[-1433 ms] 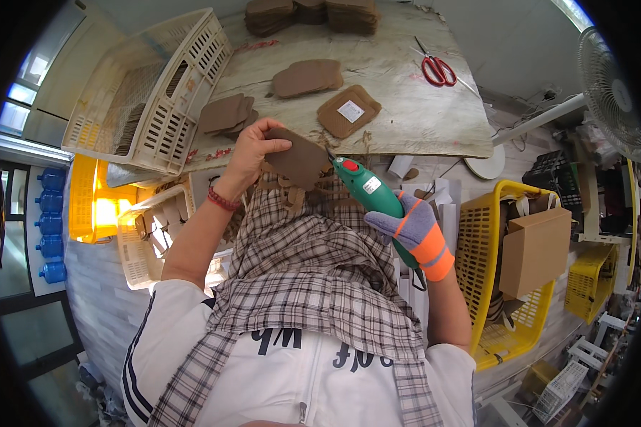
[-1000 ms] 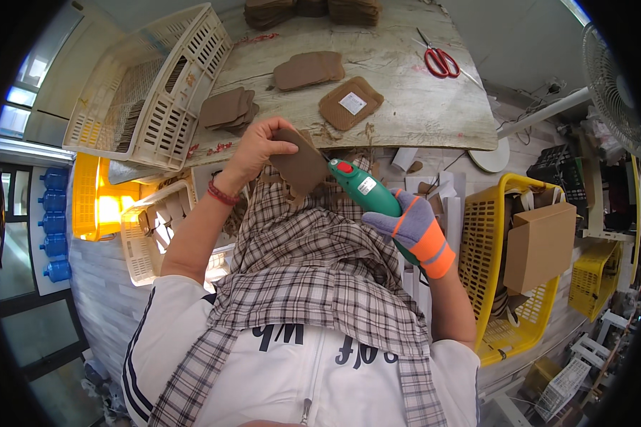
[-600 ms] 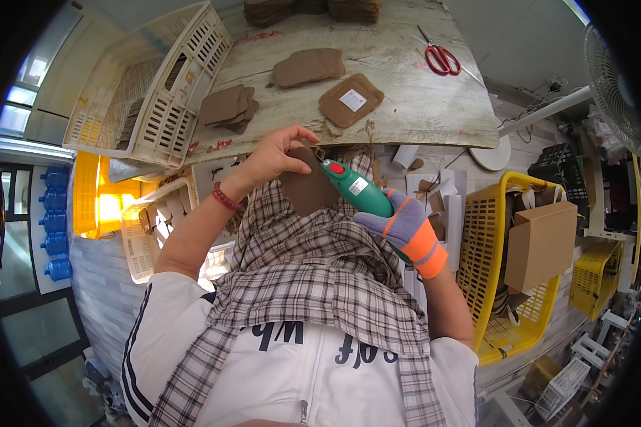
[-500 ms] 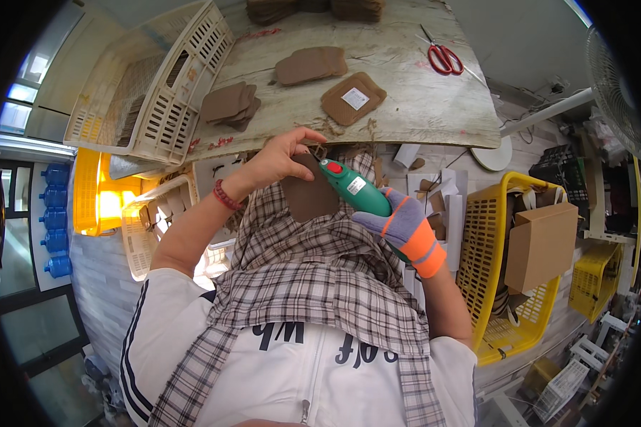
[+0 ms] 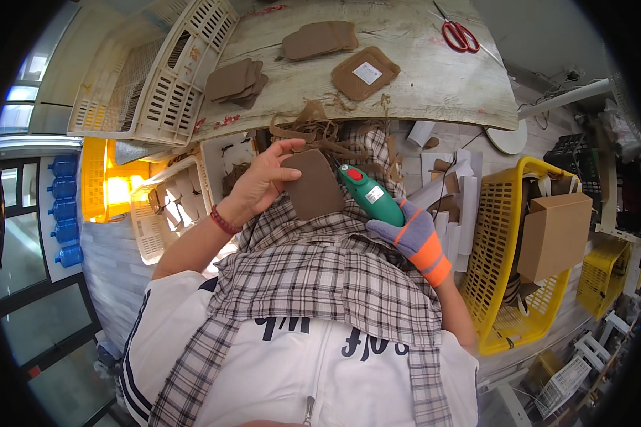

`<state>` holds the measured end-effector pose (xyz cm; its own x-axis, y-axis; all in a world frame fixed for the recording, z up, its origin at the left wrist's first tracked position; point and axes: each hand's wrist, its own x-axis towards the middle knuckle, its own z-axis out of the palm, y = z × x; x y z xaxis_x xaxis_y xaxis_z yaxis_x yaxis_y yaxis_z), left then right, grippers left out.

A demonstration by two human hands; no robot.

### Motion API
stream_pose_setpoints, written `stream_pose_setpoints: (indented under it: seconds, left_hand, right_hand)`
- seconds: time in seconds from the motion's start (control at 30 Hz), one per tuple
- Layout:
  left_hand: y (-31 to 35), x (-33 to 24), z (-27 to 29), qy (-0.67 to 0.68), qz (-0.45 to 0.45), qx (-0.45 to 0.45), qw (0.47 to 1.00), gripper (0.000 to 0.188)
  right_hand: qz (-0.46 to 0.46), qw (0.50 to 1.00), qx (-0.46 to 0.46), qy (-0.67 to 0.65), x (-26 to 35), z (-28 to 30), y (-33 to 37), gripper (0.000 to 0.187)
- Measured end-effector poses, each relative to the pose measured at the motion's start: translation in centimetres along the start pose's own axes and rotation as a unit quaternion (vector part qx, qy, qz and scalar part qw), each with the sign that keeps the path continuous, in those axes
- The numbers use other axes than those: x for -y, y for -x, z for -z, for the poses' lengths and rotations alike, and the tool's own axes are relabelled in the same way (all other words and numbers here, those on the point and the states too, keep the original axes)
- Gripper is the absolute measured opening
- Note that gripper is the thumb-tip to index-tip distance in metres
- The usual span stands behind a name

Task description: The person uses a rotary tool to trim the edges of small brown square pieces of craft material. They handle the pieces one at a time, rotating them to smooth the edges, and place the finished pieces into a white plastic basket.

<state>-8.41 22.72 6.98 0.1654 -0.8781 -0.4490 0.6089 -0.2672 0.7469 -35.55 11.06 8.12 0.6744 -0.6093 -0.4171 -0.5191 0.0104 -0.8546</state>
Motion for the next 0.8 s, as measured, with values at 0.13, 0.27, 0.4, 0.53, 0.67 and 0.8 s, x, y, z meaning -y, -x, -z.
stream_pose_setpoints:
  seconds: [0.13,0.27,0.4,0.53,0.67,0.8]
  left_hand:
    - [1.1,4.5,-0.5,0.196,-0.034,-0.033,0.980,0.040]
    - [0.4,5.6,-1.8,0.215,-0.074,-0.067,0.972,0.023]
    - [-1.0,3.0,-1.4,0.071,-0.194,-0.054,0.977,0.021]
    - [-1.5,2.5,-0.8,-0.025,-0.212,-0.037,0.976,0.023]
    - [-1.4,2.2,-1.4,-0.054,-0.193,-0.021,0.979,0.024]
    - [-1.4,1.3,-1.3,-0.104,-0.142,0.027,0.984,0.023]
  right_hand:
    - [-0.006,1.000,0.007,-0.011,-0.3,-0.2,0.0,0.046]
    - [-0.030,0.999,0.002,-0.033,-0.1,0.1,0.0,0.047]
    - [0.009,0.999,-0.037,-0.033,-0.3,0.2,0.4,0.051]
    - [-0.001,0.997,-0.039,-0.071,0.3,0.1,0.8,0.052]
    - [0.001,0.997,-0.045,-0.063,0.6,0.2,0.9,0.053]
    - [0.021,0.998,-0.060,-0.024,0.9,0.4,1.0,0.053]
